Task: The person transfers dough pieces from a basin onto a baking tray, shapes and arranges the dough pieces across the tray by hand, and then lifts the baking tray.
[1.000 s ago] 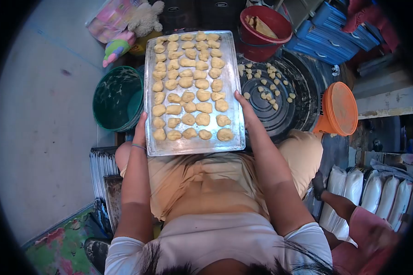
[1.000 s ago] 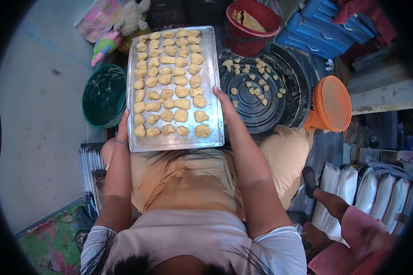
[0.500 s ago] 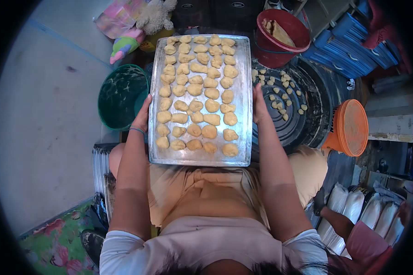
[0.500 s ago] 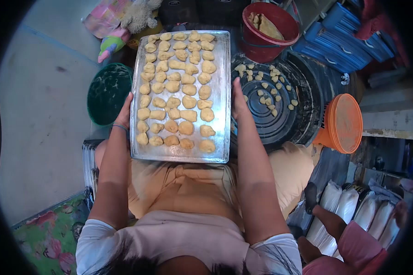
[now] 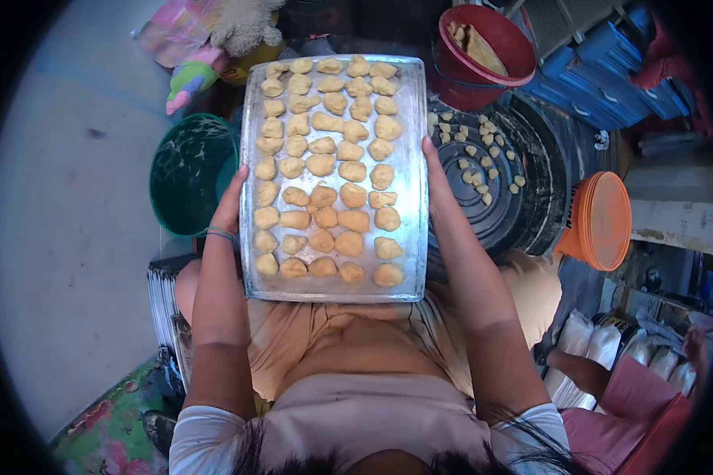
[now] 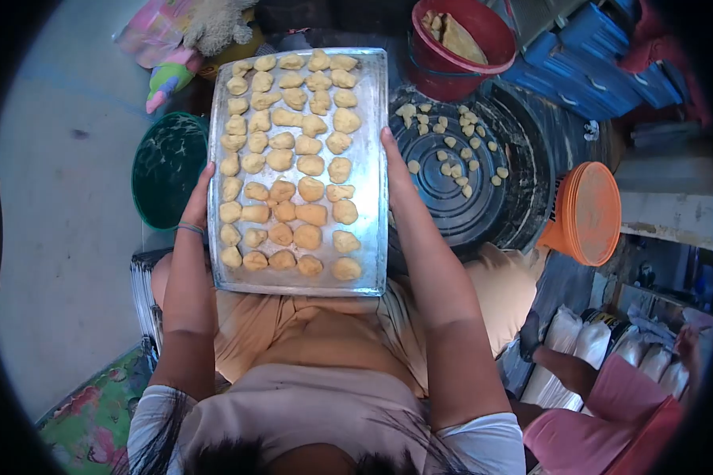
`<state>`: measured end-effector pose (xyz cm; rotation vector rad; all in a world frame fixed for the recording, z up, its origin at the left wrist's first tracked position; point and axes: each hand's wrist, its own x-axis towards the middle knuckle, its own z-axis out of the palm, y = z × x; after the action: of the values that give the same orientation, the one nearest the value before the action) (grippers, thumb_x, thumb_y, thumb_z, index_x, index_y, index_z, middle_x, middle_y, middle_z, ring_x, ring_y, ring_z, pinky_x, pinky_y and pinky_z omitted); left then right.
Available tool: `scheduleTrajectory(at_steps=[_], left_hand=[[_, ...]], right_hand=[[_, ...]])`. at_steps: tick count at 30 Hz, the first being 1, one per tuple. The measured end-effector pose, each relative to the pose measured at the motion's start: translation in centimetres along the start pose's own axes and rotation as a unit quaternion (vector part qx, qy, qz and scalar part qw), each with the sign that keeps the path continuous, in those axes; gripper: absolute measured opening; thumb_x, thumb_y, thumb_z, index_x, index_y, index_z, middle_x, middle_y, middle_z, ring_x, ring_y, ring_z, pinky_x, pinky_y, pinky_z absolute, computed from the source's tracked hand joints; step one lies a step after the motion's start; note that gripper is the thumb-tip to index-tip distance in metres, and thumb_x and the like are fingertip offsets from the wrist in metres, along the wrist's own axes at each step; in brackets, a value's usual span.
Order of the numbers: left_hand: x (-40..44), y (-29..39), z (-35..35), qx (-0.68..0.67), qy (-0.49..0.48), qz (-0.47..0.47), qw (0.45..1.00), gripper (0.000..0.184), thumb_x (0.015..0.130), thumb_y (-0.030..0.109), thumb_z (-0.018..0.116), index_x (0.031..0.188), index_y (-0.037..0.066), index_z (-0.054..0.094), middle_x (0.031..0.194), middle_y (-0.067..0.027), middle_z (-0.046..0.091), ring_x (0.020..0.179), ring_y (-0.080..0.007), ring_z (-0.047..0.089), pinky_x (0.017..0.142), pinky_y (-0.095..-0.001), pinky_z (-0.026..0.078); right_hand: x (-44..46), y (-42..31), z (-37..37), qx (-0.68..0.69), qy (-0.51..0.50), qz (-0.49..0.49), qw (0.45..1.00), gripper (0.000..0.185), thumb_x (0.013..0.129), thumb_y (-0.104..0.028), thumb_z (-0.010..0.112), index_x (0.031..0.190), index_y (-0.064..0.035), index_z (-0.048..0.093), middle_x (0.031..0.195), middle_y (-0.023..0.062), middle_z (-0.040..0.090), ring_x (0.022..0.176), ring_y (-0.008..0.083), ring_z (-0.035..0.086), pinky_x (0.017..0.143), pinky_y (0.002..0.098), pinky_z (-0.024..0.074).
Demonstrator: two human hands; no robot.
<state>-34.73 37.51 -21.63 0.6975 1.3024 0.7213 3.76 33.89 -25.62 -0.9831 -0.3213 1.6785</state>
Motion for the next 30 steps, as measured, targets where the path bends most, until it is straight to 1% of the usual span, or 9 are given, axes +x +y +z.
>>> scheduleTrajectory(at_steps=[4,7,12,13,16,21,24,25,30], left_hand=[[0.5,-0.5,-0.4,-0.01,-0.004,0.009,1.0,0.076,0.093,0.06,0.058,0.143,0.003,0.048,0.132,-0.013,0.061,0.114,-0.0232,0.062,0.1,-0.0364,0.048],[0.3,-0.4,-0.3,-0.012,0.002,0.0,1.0,0.076,0.094,0.061,0.056,0.142,0.003,0.049,0.131,-0.0146,0.061,0.111,-0.0252,0.064,0.098,-0.0381,0.051],[0.1,-0.2,0.1,-0.012,0.003,0.003,1.0,0.078,0.093,0.062,0.055,0.145,0.005,0.046,0.135,-0.0168,0.058,0.118,-0.0287,0.061,0.101,-0.0406,0.05],[0.1,-0.3,0.2,-0.011,0.006,0.003,1.0,0.078,0.093,0.062,0.055,0.145,0.005,0.045,0.136,-0.0169,0.057,0.119,-0.029,0.06,0.101,-0.0411,0.05],[-0.9,0.1,1.5,-0.005,0.014,0.014,1.0,0.077,0.093,0.062,0.055,0.146,0.006,0.045,0.137,-0.0169,0.057,0.119,-0.0297,0.06,0.101,-0.0427,0.05],[-1.0,0.3,2.4,-0.065,-0.039,0.015,0.997,0.073,0.093,0.057,0.057,0.144,0.006,0.047,0.136,-0.0168,0.057,0.118,-0.0309,0.061,0.101,-0.0436,0.05],[-1.5,0.4,2.9,-0.098,-0.061,0.006,0.993,0.071,0.092,0.054,0.06,0.143,0.005,0.048,0.133,-0.0164,0.06,0.116,-0.0303,0.062,0.1,-0.0428,0.051],[-1.2,0.1,2.4,-0.092,-0.041,0.009,0.995,0.071,0.092,0.053,0.06,0.142,0.005,0.048,0.133,-0.0165,0.06,0.115,-0.0299,0.062,0.1,-0.0424,0.051],[-1.3,0.6,1.8,-0.074,-0.022,0.037,0.996,0.062,0.093,0.045,0.062,0.137,0.001,0.053,0.123,-0.0161,0.066,0.105,-0.0269,0.067,0.095,-0.0377,0.053]], right_hand=[[0.8,1.0,-0.9,0.041,-0.005,0.004,0.999,0.08,0.094,-0.059,0.057,0.146,-0.0003,0.043,0.141,0.019,0.054,0.124,0.028,0.056,0.107,0.0386,0.0427],[0.1,0.3,0.0,0.013,0.039,0.007,0.999,0.079,0.093,-0.059,0.059,0.144,0.0006,0.046,0.138,0.0187,0.057,0.123,0.0272,0.057,0.105,0.0374,0.0437],[0.0,0.5,0.0,0.011,0.016,-0.009,1.0,0.077,0.094,-0.058,0.058,0.142,0.0014,0.048,0.137,0.0186,0.058,0.122,0.0273,0.058,0.104,0.0375,0.0441],[0.1,0.5,0.0,-0.002,0.041,0.005,0.999,0.077,0.093,-0.058,0.059,0.14,0.0019,0.05,0.136,0.0185,0.059,0.121,0.0266,0.058,0.102,0.0379,0.0451],[0.1,0.3,0.4,-0.014,0.091,-0.013,0.996,0.078,0.089,-0.057,0.067,0.129,0.0101,0.059,0.123,0.0199,0.066,0.111,0.0265,0.064,0.098,0.0348,0.0475],[-1.1,0.2,-0.1,0.058,-0.019,0.046,0.997,0.082,0.091,-0.06,0.061,0.147,-0.0027,0.044,0.14,0.0188,0.056,0.126,0.0295,0.055,0.105,0.0421,0.0439],[-1.7,0.4,0.3,0.074,-0.047,0.021,0.996,0.079,0.091,-0.058,0.062,0.144,-0.002,0.047,0.139,0.019,0.057,0.124,0.0302,0.056,0.105,0.0412,0.044],[-2.4,0.0,0.8,0.044,0.0,-0.003,0.999,0.076,0.091,-0.056,0.062,0.143,-0.0024,0.048,0.138,0.0189,0.057,0.122,0.0306,0.058,0.104,0.04,0.0445],[-3.2,-0.5,1.0,0.03,0.04,0.006,0.999,0.074,0.091,-0.05,0.063,0.143,-0.0017,0.046,0.138,0.0183,0.057,0.122,0.0295,0.058,0.103,0.0383,0.0451]])
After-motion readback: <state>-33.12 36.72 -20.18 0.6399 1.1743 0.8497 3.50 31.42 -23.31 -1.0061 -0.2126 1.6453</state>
